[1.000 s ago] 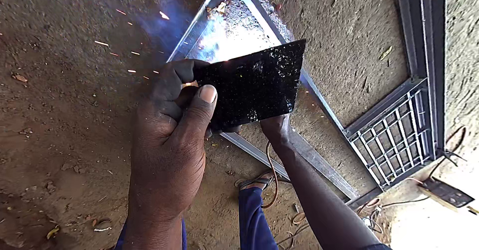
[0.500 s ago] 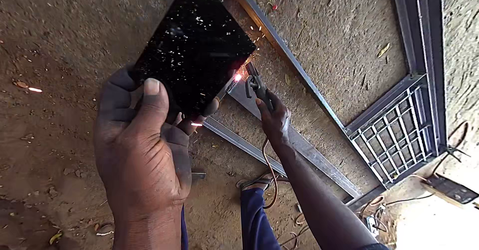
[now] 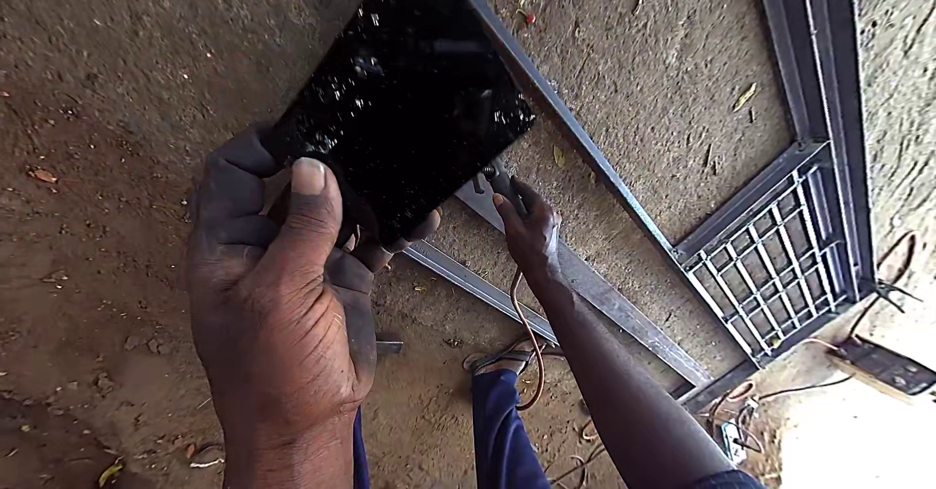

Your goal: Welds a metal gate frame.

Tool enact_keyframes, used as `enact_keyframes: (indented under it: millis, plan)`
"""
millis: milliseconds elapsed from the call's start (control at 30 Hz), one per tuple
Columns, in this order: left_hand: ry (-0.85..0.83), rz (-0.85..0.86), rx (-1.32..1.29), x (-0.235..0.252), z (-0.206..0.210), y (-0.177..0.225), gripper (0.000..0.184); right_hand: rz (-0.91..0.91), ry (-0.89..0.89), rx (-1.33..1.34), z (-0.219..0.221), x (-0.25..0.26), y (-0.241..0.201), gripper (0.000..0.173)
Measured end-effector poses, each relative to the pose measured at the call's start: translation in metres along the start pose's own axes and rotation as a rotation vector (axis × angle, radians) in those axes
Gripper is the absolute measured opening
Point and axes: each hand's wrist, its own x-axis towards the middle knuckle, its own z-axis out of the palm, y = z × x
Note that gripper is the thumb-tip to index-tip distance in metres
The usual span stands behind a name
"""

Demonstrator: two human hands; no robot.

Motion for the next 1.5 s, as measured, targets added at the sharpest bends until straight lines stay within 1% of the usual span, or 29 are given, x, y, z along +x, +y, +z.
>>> enact_keyframes:
  millis: [167, 233, 300, 333, 400, 467, 600, 767, 900, 1067, 1233, 1300, 1500]
  plan:
    - [-0.18, 0.031, 0.101, -0.002, 0.003, -0.002, 0.024, 0.023, 0.028, -0.022, -0.001, -0.004, -0.007, 0.047]
    - [-0.194, 0.033, 0.118, -0.003, 0.003, -0.003, 0.025, 0.053, 0.022, -0.023, -0.002, -0.005, -0.01, 0.045]
    - [-0.132, -0.002, 0.106, -0.005, 0.003, -0.003, 0.029, 0.119, -0.012, -0.024, -0.005, -0.004, -0.018, 0.032]
    - [-0.105, -0.019, 0.095, -0.005, 0.002, -0.002, 0.03, 0.112, -0.033, -0.024, -0.006, -0.003, -0.018, 0.033]
    - [-0.061, -0.012, 0.077, -0.003, 0.0, -0.001, 0.03, 0.068, -0.031, -0.012, -0.007, -0.003, -0.015, 0.043]
    - [-0.011, -0.011, 0.026, -0.002, 0.0, 0.0, 0.028, 0.02, 0.028, 0.028, -0.005, -0.007, -0.013, 0.049]
    - [0.163, -0.001, -0.013, 0.001, 0.002, 0.0, 0.027, 0.034, 0.084, 0.127, -0.004, -0.008, -0.005, 0.049]
    - [0.216, 0.02, -0.062, 0.002, 0.002, 0.0, 0.026, 0.079, 0.009, 0.192, -0.005, -0.005, 0.001, 0.049]
    - [0.204, 0.037, -0.054, 0.002, 0.003, 0.0, 0.026, 0.113, -0.012, 0.212, -0.001, -0.003, 0.003, 0.048]
    - [0.206, 0.047, -0.065, 0.002, 0.006, 0.0, 0.026, 0.094, -0.028, 0.22, 0.004, 0.001, 0.004, 0.048]
    - [0.154, 0.062, -0.079, 0.002, 0.007, 0.0, 0.023, 0.113, -0.032, 0.24, 0.007, 0.001, 0.002, 0.048]
    - [0.126, 0.051, -0.059, 0.002, 0.007, 0.001, 0.025, 0.109, -0.032, 0.235, 0.008, 0.0, 0.003, 0.047]
    - [-0.073, 0.041, 0.09, -0.002, 0.005, -0.004, 0.03, 0.112, -0.027, 0.184, 0.007, -0.001, 0.002, 0.048]
